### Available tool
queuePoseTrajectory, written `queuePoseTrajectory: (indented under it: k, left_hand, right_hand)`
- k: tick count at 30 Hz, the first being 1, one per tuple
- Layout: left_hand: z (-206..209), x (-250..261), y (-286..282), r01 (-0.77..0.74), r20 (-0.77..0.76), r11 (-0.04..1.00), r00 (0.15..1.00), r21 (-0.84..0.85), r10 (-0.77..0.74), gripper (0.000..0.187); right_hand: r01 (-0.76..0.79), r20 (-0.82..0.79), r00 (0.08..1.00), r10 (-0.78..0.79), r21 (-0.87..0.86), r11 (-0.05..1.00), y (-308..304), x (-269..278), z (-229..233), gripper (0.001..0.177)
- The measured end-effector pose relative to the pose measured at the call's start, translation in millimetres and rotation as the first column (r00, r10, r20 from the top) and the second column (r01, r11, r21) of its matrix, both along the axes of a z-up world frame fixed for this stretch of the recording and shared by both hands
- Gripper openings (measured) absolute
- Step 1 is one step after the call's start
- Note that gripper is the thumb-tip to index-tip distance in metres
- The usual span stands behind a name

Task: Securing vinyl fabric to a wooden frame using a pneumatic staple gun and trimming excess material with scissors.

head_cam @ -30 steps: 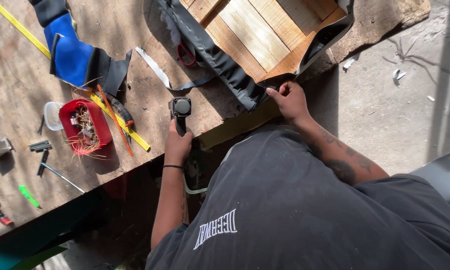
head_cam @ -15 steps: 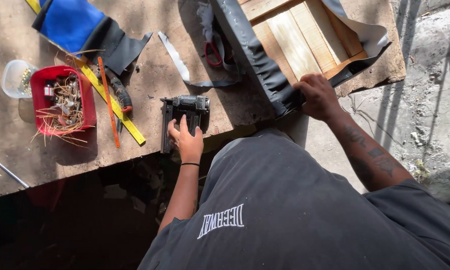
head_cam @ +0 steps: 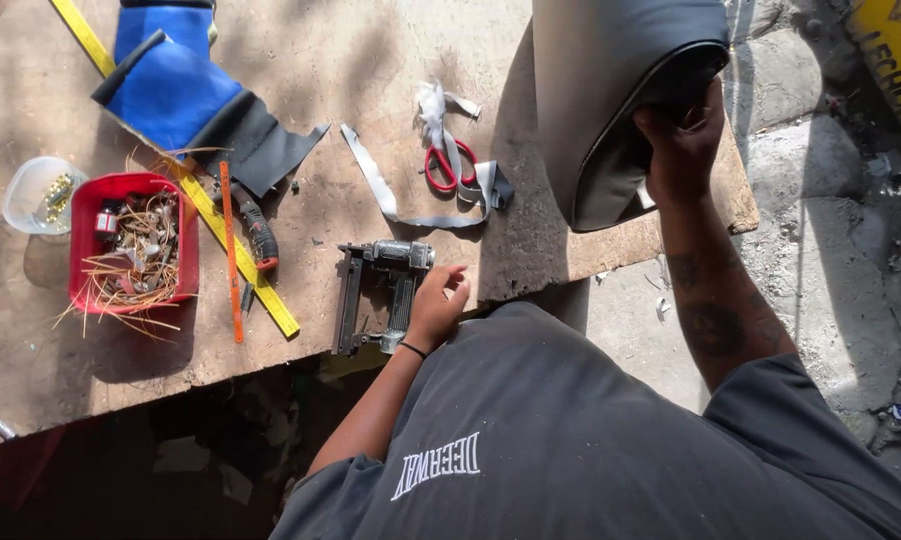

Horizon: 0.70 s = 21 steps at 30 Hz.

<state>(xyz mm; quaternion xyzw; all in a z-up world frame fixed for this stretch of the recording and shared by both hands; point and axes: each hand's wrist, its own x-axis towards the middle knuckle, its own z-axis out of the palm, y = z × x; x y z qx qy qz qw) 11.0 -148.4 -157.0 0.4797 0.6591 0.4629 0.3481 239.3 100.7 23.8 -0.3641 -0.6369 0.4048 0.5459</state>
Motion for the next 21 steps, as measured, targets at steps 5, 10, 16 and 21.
queuePoseTrajectory:
  k: [5,10,16,21]
  left_hand:
    - [-32.8,23.2,46.6,0.417,0.729,0.882,0.671,-0.220,-0.136,0.049]
    - [21.4,40.7,106.7,0.343,0.972,0.939,0.226,-0.019,-0.063,0.085]
    - [74.7,41.9,183.7,-0.065,0.968,0.996,0.237,-0.069,0.082,0.073]
    - [47.6,9.0,210.5,-0.288,0.860,0.941,0.418,-0.180,0.292,0.073]
  right_hand:
    - [0.185,-0.368,0.913,-0.175,-0.008,0.983,-12.3,-10.9,-33.9,0.042]
    - [0.256,-0.226,0.919,-0.324,-0.284,0.924,-60.8,3.8,-129.3,0.065]
    - [-0.374,0.156,0.783,0.603,-0.657,0.655,-96.4,30.0,-108.4,0.052]
    - [-0.506,0.278,0.280,0.919,-0.771,0.387,-14.3,108.9,-99.6,0.064]
